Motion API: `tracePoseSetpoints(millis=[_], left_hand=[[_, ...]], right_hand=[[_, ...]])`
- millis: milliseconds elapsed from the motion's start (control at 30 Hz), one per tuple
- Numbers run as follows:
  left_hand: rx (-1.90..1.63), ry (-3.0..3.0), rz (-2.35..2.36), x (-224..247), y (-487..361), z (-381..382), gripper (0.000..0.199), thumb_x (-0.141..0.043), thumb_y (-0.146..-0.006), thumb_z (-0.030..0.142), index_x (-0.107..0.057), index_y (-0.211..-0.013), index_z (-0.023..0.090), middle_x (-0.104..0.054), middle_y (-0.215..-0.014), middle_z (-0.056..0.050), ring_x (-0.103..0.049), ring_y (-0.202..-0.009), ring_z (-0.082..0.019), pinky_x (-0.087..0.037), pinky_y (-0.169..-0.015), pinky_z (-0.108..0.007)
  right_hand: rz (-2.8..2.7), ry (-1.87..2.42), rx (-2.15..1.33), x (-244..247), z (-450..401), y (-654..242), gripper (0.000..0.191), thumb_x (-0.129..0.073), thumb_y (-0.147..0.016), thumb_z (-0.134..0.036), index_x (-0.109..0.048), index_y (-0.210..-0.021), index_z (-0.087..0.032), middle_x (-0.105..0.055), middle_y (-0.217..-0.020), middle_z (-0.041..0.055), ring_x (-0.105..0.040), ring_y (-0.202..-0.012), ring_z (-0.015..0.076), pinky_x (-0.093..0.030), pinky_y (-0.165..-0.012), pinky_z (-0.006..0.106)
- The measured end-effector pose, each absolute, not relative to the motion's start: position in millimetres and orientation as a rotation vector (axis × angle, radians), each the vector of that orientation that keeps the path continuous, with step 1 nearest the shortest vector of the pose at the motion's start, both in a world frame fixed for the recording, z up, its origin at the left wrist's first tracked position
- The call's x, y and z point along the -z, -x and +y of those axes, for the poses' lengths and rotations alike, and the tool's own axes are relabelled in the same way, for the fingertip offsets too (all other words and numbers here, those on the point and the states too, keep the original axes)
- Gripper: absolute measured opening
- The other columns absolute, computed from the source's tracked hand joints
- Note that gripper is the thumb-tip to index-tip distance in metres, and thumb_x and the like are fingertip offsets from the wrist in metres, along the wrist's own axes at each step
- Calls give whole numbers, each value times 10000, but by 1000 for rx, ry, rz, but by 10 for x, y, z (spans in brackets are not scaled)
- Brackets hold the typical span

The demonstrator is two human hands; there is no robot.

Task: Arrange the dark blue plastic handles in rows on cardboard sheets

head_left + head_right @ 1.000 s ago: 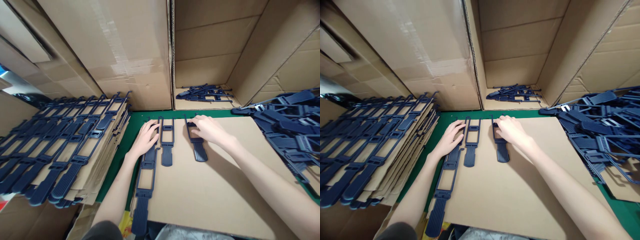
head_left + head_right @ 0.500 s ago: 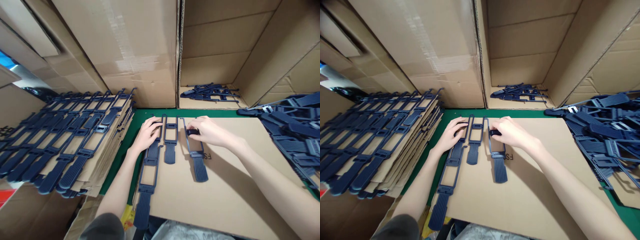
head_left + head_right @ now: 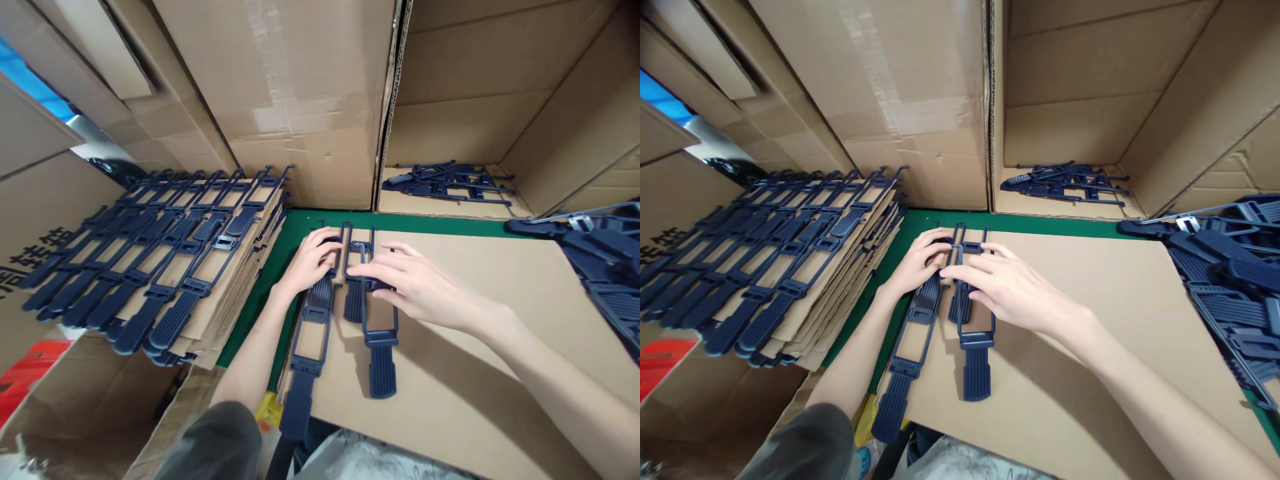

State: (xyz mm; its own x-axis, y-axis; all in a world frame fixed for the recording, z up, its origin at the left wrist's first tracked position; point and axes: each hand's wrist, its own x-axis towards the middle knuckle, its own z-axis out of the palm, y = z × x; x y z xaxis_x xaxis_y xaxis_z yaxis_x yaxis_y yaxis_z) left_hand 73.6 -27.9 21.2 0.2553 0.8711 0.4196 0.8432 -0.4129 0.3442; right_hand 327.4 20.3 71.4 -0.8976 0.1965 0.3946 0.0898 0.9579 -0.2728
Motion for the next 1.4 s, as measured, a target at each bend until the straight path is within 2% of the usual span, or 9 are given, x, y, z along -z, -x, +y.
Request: tracePoseSetpoints(millis=[100, 233, 367, 567, 700, 900, 1067, 1200, 1400], left_hand=[[-864, -2425, 1679, -207, -746, -272, 301, -436, -891, 152, -620, -1119, 224, -534, -1323, -70, -391, -1320, -224, -321, -1098, -480], [-963, -2312, 1635, -230, -785, -268, 280, -448, -907, 190, -626, -1120, 225, -541, -1324, -73, -418, -1302, -224, -311, -1101, -483], [-1216, -1984, 1373, -291, -831, -295, 281, -504, -915, 319, -623, -1147, 213, -572, -1288, -97, -495, -1230, -245, -396, -1027, -437], [-1274, -1485, 1057, -353, -894, -387, 574, -633, -802, 553, -578, -1238, 184, -661, -1122, -141, -643, -947, -246, -508, -790, -354], [-1271, -1324, 987, -389, -965, -431, 589, -739, -725, 498, -597, -1201, 180, -695, -924, -94, -672, -794, -213, -536, -668, -309], [-1264, -1247, 991, -410, -1029, -423, 282, -752, -747, 372, -648, -767, 111, -674, -737, -53, -637, -515, -135, -531, -518, -254], [-1253, -1195, 961, -412, -1031, -413, 278, -770, -738, 322, -608, -808, 109, -687, -714, -48, -640, -488, -133, -523, -480, -226], [-1216, -1191, 937, -412, -1018, -415, 297, -771, -746, 303, -579, -881, 121, -702, -711, -46, -621, -428, -117, -493, -435, -197], [-1101, -1179, 967, -430, -1025, -428, 318, -791, -718, 309, -557, -837, 129, -709, -686, -48, -637, -441, -131, -496, -436, -195]], right_hand=[[-2697, 142, -323, -804, 231, -3320, 381, -445, -889, -94, -624, -1166, -285, -636, -1068, 47, -570, -1042, 190, -440, -961, 414], [-2549, 107, -357, -845, 232, -3358, 257, -466, -906, -154, -662, -1037, -257, -653, -1059, 48, -587, -1050, 192, -474, -956, 408], [-2407, 113, -438, -894, 165, -3347, 263, -436, -904, -108, -653, -961, -244, -676, -1076, 38, -628, -1027, 162, -527, -896, 326], [-2332, 125, -531, -896, 83, -3281, 275, -421, -900, -76, -641, -953, -232, -701, -1054, 18, -653, -1009, 140, -546, -829, 247], [-2327, 135, -622, -831, 112, -3263, 265, -425, -912, -83, -629, -1027, -206, -702, -1044, 25, -662, -957, 128, -541, -821, 242], [-2408, 246, -482, -808, 230, -3307, 284, -419, -913, -97, -639, -1061, -198, -639, -1134, 78, -595, -1058, 186, -514, -885, 345], [-2414, 160, -262, -853, 206, -3300, 151, -576, -866, -206, -654, -995, -207, -584, -1185, 112, -498, -1192, 261, -445, -964, 462], [-2389, 137, -69, -920, 128, -3287, 96, -574, -864, -187, -650, -913, -217, -554, -1295, 86, -369, -1331, 281, -296, -1087, 521], [-2594, 80, -173, -823, 144, -3253, 117, -518, -894, -213, -631, -878, -186, -673, -913, 48, -559, -1100, 213, -256, -1117, 467]])
